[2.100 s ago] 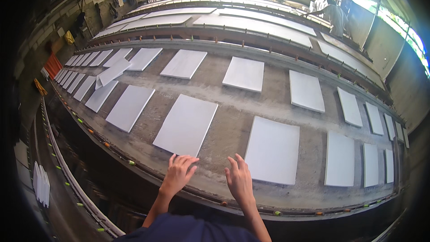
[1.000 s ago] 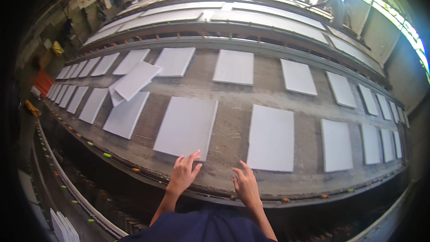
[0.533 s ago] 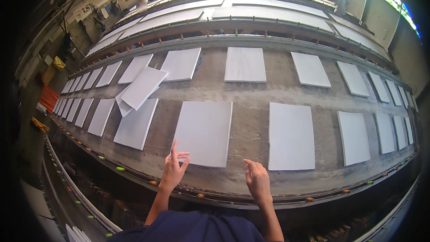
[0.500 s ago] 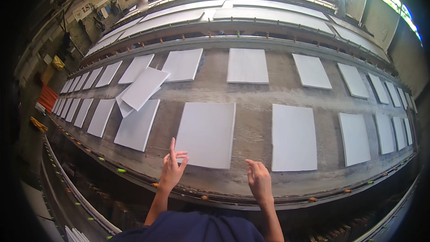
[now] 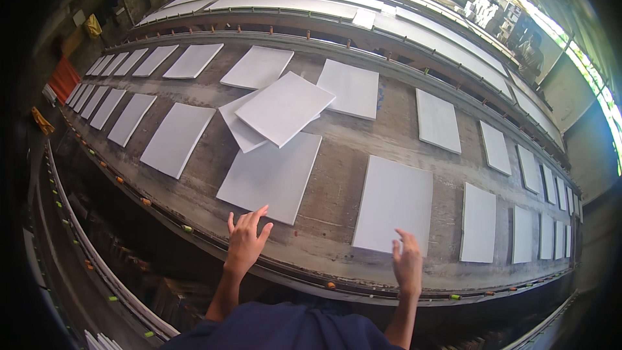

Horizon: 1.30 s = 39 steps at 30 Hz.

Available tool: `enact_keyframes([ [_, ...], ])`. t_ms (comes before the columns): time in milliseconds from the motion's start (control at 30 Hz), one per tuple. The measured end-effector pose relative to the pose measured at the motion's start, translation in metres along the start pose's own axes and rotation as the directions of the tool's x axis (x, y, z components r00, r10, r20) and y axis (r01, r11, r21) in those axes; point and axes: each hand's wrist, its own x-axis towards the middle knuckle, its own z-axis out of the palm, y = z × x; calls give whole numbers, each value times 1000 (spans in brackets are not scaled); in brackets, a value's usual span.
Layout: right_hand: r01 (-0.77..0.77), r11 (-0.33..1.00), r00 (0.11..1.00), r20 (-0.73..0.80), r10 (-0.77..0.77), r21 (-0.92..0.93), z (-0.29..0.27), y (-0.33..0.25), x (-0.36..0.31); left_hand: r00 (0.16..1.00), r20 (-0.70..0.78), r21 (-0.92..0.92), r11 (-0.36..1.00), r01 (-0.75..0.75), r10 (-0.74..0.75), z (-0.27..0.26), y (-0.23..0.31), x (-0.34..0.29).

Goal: The person repeatedly picks up white rectangular panels from a stack and places them into a wooden frame on a conveyor belt. They smooth the panels down with their hands and then remove the frame to continue the process with the next panel.

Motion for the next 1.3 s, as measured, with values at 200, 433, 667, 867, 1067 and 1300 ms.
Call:
enact_keyframes([
  [200,159,982,977,124,-171,104,49,-72,11,997,53,-55,997,54,-51,-14,-36,0],
  [433,120,899,962,175,-211,421,87,-88,19,1000,16,-150,988,28,-26,-22,-78,10],
  [667,-246,616,908,400,-123,749,114,-133,68,975,-91,-199,956,-218,203,-26,-129,104],
  [867,-405,244,914,397,83,881,210,-175,153,923,-22,-55,922,-384,384,-1,-155,189],
  [1067,-307,115,888,241,391,945,274,-228,195,880,195,-59,901,-429,432,6,-178,198],
  [1300,-269,156,879,176,444,951,276,-238,201,881,229,-184,907,-378,413,10,-193,202],
])
